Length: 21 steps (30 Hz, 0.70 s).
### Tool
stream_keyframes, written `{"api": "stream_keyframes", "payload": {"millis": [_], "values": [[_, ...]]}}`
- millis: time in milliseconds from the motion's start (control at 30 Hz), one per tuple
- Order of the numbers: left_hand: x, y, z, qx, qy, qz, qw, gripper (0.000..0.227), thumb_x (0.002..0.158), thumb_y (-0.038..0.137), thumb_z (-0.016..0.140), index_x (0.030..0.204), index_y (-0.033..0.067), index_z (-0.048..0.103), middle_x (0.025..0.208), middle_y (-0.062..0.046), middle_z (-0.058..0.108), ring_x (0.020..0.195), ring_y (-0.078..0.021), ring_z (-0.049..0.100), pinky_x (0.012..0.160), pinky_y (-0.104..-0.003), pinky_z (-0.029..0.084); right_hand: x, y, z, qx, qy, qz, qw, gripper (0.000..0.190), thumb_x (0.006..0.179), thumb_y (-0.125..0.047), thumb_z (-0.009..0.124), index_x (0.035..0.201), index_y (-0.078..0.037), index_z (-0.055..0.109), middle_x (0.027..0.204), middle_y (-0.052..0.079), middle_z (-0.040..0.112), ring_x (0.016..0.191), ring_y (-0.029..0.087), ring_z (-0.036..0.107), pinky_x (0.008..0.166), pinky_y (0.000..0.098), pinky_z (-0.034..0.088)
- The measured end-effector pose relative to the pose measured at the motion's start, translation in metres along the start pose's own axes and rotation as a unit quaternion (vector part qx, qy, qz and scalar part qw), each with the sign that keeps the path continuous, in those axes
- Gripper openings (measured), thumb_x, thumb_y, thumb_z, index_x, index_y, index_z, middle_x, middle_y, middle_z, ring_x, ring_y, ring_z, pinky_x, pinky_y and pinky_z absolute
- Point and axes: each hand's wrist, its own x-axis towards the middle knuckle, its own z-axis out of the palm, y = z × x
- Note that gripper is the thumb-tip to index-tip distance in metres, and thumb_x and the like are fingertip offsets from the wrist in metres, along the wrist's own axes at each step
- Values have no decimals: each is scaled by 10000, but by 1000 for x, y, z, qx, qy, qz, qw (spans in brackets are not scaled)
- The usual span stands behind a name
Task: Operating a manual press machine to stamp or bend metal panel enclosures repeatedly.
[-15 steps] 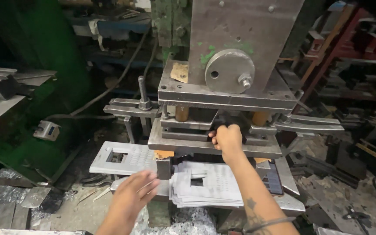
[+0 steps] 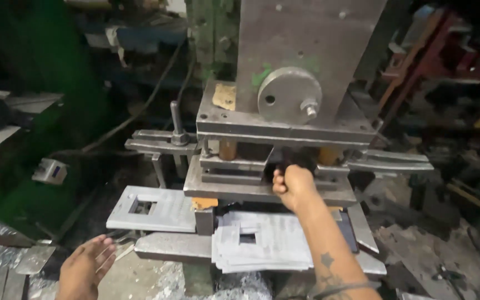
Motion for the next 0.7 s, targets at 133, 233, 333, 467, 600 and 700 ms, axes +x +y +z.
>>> {"api": "stream_keyframes", "payload": {"millis": [133,233,333,467,600,700], "values": [[32,-16,-7,1,-13,41,999,252,1066,146,519,1244,-3,614,1173,-130,689,1047,-247,669,915,-374,562,9,14,-2,-76,-9,20,997,171,896,62,355,890,27,521,750,132,544,522,157,436,389,292,283],[60,-25,1,33,-1,127,991,302,1025,166,600,1264,-18,615,1193,-126,672,1046,-233,648,843,-358,543,9,9,-3,-86,-33,11,996,158,886,62,367,878,31,522,736,131,551,516,155,443,388,286,279],[83,-30,8,121,63,208,969,409,998,226,687,1295,-45,612,1226,-150,668,1079,-238,637,844,-343,506,6,8,2,-116,-21,6,993,151,894,55,374,870,44,522,732,129,553,513,157,448,389,294,288],[95,-31,20,216,67,228,947,544,968,331,763,1303,-72,618,1190,-189,698,1046,-246,655,880,-340,501,-1,4,5,-83,0,27,996,185,900,32,352,870,-7,531,725,95,543,507,138,435,393,283,267],[80,-24,22,292,97,196,931,514,924,344,782,1251,-41,684,1076,-179,740,915,-252,690,823,-369,522,1,10,-2,-81,-7,41,996,188,906,9,351,871,-39,529,726,74,538,501,126,419,391,280,253],[69,-13,25,290,106,189,932,441,919,346,783,1184,-4,739,1020,-162,748,871,-252,685,790,-375,525,-2,5,6,-77,-28,17,996,189,895,17,346,865,-17,529,726,90,541,494,134,418,386,290,261]]}}
